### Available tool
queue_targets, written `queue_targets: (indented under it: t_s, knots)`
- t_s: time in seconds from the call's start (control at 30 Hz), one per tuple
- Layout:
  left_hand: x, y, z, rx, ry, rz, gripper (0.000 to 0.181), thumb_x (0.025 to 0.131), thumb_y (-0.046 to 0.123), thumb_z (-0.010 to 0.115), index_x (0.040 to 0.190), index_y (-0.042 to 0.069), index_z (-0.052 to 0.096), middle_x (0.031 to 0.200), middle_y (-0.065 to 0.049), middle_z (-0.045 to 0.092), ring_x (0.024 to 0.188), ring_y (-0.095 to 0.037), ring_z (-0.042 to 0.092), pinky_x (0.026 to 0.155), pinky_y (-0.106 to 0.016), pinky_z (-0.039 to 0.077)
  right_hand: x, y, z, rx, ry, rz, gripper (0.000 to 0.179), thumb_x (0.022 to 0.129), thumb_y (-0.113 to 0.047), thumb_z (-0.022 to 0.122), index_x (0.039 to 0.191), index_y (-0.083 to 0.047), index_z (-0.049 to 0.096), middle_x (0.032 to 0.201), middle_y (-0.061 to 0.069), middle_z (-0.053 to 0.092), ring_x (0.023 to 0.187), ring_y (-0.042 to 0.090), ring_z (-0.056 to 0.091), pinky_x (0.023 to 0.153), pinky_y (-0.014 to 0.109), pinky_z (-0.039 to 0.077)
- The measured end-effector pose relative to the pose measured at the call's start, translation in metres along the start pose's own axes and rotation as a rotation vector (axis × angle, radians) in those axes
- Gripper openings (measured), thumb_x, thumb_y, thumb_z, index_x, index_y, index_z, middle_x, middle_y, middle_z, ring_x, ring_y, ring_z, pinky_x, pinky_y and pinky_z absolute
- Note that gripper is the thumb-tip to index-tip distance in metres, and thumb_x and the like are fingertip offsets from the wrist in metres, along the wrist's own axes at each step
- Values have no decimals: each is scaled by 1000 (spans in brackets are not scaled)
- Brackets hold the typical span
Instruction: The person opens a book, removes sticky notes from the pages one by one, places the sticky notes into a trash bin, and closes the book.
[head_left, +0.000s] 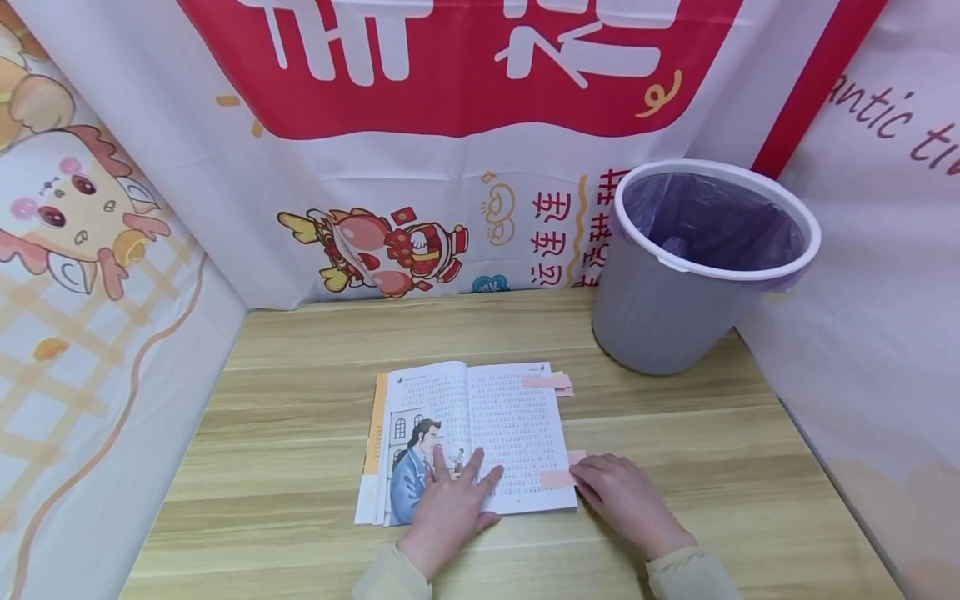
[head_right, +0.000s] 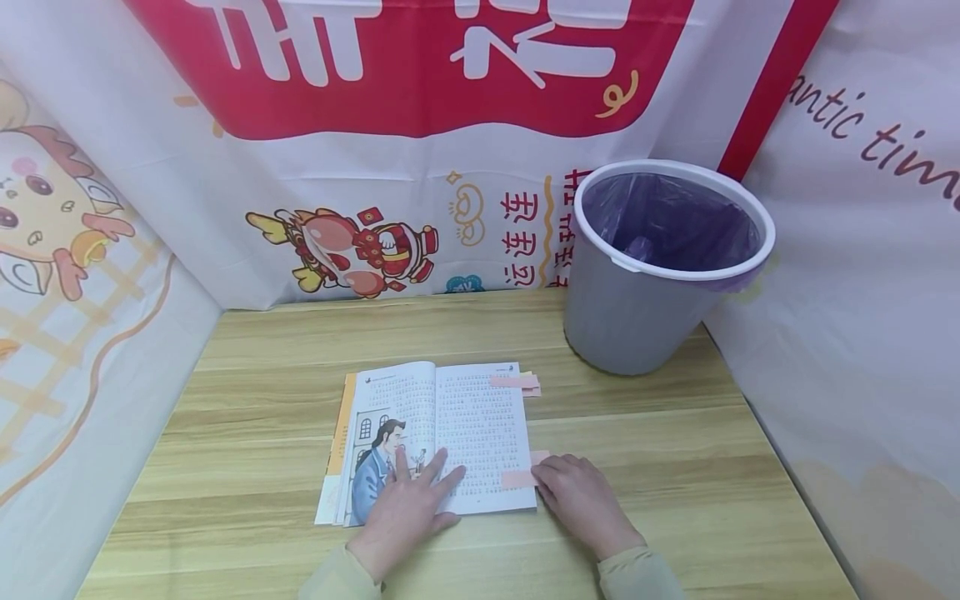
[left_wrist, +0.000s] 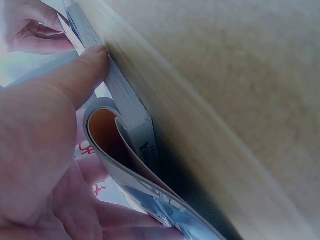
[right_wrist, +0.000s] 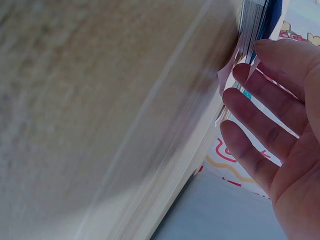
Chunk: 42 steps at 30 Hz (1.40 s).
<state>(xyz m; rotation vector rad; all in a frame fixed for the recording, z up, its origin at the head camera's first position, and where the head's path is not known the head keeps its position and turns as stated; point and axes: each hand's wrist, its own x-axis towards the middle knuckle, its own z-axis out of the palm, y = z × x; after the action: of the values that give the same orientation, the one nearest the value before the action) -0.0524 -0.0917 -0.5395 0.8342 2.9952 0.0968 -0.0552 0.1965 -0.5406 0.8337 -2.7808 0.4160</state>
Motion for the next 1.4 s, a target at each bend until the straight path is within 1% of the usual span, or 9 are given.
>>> queue_targets:
  t_s: [0.13, 0.27, 0.4, 0.6, 0.87, 0.97, 1.07, 1.27, 1.4]
  knots:
    - [0, 0, 0, 4, 13, 12, 61, 86, 59, 64, 141, 33, 56, 148, -14, 48, 113, -74, 38, 82, -72, 47, -1, 1, 0, 1, -8, 3, 24, 82, -13, 81, 105, -9, 77, 103, 3, 74, 95, 20, 68, 84, 41, 56]
    - [0, 1, -1, -4, 15, 20, 58, 86, 59, 63, 139, 36, 57, 148, -14, 48, 112, -74, 39, 81, -72, 48, -1, 2, 0, 4, 10, -13, 24, 81, -13, 81, 105, -8, 77, 103, 4, 74, 95, 20, 68, 84, 42, 57]
    - [0, 2, -2, -26, 19, 17, 57, 88, 60, 60, 139, 36, 58, 148, -15, 47, 112, -75, 38, 81, -72, 47, -2, 3, 0, 6, 24, -20, 24, 82, -14, 80, 105, -9, 77, 103, 3, 74, 95, 20, 68, 84, 42, 56]
    - [0, 2, -3, -37, 18, 2, 54, 90, 63, 54, 137, 36, 59, 147, -15, 48, 112, -75, 37, 81, -72, 47, -2, 3, -2, 22, 30, -14, 22, 84, -17, 79, 105, -11, 77, 103, 2, 74, 95, 20, 68, 84, 42, 56]
    - [0, 3, -2, -19, 38, -1, 50, 91, 57, 57, 137, 37, 59, 148, -14, 48, 113, -75, 37, 81, -72, 47, -3, 5, -2, 40, 77, -36, 20, 82, -15, 81, 101, -10, 77, 100, 4, 74, 92, 21, 68, 82, 43, 57]
    - [1, 4, -2, -16, 35, -7, 50, 91, 57, 57, 137, 37, 59, 148, -14, 47, 114, -74, 36, 82, -72, 47, -3, 6, -1, 48, 87, -36, 18, 82, -15, 81, 99, -10, 78, 98, 2, 74, 91, 19, 68, 81, 42, 57]
    - [1, 6, -3, -18, 26, -17, 50, 91, 57, 57, 137, 37, 58, 149, -14, 46, 116, -74, 35, 82, -72, 46, -2, 6, -2, 61, 78, -14, 16, 83, -17, 81, 98, -12, 78, 97, -1, 73, 90, 17, 68, 80, 40, 57]
    - [2, 8, -5, -59, 19, -43, 50, 89, 56, 59, 135, 36, 61, 148, -15, 46, 117, -75, 33, 84, -75, 43, 1, 6, -5, 96, 33, 65, 13, 86, -21, 79, 97, -15, 78, 95, -5, 72, 90, 13, 66, 82, 38, 57]
    - [3, 10, -6, -63, 22, -54, 50, 88, 56, 60, 134, 36, 62, 148, -16, 47, 116, -75, 33, 84, -76, 43, 4, 5, -6, 134, 36, 78, 11, 86, -24, 79, 94, -16, 78, 93, -7, 71, 89, 11, 65, 81, 37, 56]
